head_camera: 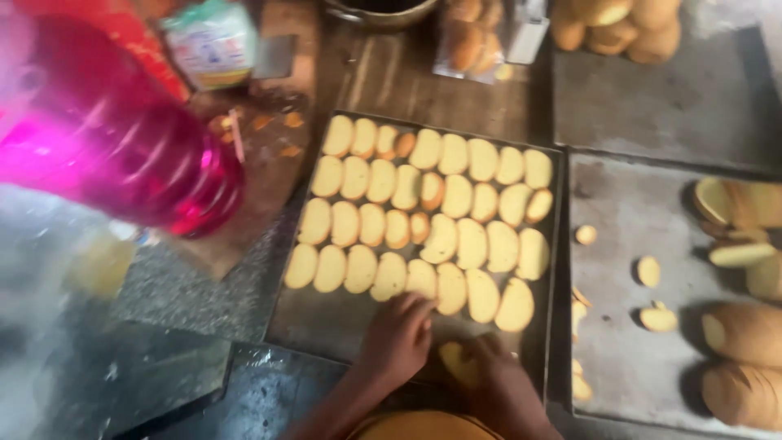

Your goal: Arranging sliced bread pieces onto large metal trays for further processing in a bakery.

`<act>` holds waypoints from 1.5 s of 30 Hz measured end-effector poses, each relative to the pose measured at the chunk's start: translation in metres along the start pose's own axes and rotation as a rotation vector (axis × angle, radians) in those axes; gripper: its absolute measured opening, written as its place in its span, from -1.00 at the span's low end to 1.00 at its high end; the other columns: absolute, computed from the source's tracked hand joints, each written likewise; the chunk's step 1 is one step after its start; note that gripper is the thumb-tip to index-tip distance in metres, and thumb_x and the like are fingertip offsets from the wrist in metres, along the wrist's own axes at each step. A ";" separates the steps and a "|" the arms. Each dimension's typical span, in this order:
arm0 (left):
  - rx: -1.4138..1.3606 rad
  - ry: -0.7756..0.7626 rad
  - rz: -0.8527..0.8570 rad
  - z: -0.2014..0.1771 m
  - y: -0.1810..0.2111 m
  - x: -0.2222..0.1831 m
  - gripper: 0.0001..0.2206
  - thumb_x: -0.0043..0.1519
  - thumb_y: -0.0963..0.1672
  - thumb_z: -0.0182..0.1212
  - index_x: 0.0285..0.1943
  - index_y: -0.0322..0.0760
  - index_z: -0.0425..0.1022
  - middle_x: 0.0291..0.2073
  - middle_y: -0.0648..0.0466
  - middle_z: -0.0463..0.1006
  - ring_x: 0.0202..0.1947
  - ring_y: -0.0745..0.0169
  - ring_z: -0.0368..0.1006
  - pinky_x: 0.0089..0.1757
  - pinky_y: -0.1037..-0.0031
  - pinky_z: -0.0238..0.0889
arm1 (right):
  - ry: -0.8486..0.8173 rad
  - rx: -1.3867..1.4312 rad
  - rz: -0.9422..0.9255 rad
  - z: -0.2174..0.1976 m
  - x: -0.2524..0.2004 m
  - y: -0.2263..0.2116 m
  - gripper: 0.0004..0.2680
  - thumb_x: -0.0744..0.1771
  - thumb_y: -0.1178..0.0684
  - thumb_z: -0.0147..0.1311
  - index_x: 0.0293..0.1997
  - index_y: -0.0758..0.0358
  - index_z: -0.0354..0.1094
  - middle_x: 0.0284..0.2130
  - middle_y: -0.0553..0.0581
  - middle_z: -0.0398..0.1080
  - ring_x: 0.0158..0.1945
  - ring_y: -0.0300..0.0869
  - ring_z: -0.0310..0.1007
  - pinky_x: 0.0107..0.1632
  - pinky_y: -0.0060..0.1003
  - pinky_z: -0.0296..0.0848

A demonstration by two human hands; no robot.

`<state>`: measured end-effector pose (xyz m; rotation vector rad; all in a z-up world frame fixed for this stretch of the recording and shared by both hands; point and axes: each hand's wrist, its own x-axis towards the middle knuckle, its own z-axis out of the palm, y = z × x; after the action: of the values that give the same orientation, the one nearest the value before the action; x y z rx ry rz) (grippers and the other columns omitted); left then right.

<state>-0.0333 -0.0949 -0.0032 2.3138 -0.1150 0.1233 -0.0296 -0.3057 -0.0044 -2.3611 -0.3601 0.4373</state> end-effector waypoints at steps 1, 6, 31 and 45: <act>0.006 0.022 -0.018 -0.007 -0.007 -0.014 -0.71 0.19 -0.22 0.22 0.11 -0.33 0.48 0.07 -0.13 0.51 0.10 -0.21 0.41 0.04 0.08 0.30 | -0.018 -0.004 -0.022 0.004 0.012 -0.014 -0.62 0.15 -0.12 0.42 -0.03 0.12 0.42 -0.13 0.17 0.41 -0.12 0.19 0.49 -0.12 -0.01 0.51; -0.139 0.235 -0.495 -0.033 -0.042 -0.081 -0.63 0.17 -0.22 0.14 0.20 -0.24 0.44 -0.01 -0.15 0.56 0.01 -0.19 0.51 0.00 0.17 0.41 | -0.116 -0.159 -0.516 0.093 0.068 -0.040 -0.68 0.18 0.07 0.30 0.00 0.12 0.40 0.00 0.19 0.40 0.08 0.22 0.40 -0.11 0.01 0.49; 0.273 0.294 0.041 -0.006 0.031 0.057 -0.36 -0.07 -0.23 0.26 0.31 -0.29 0.36 0.09 -0.15 0.47 0.10 -0.19 0.37 0.06 -0.05 0.20 | 0.812 -0.065 0.159 -0.164 0.043 0.162 -0.74 0.25 0.18 0.18 0.05 0.24 0.44 -0.01 0.16 0.49 0.07 -0.05 0.52 -0.04 -0.16 0.49; -0.107 -0.303 0.353 0.132 0.129 0.104 -0.47 0.13 -0.24 0.19 0.36 -0.44 0.35 0.10 -0.19 0.50 0.16 -0.17 0.35 0.18 0.11 0.15 | 0.539 -0.736 0.410 -0.205 -0.008 0.194 -0.42 0.12 -0.21 0.42 0.18 0.16 0.30 0.08 0.36 0.28 0.15 0.29 0.26 0.08 0.19 0.31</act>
<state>0.0611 -0.2836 0.0147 2.1713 -0.6676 -0.0568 0.0721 -0.5692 0.0080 -3.1471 0.2783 -0.2149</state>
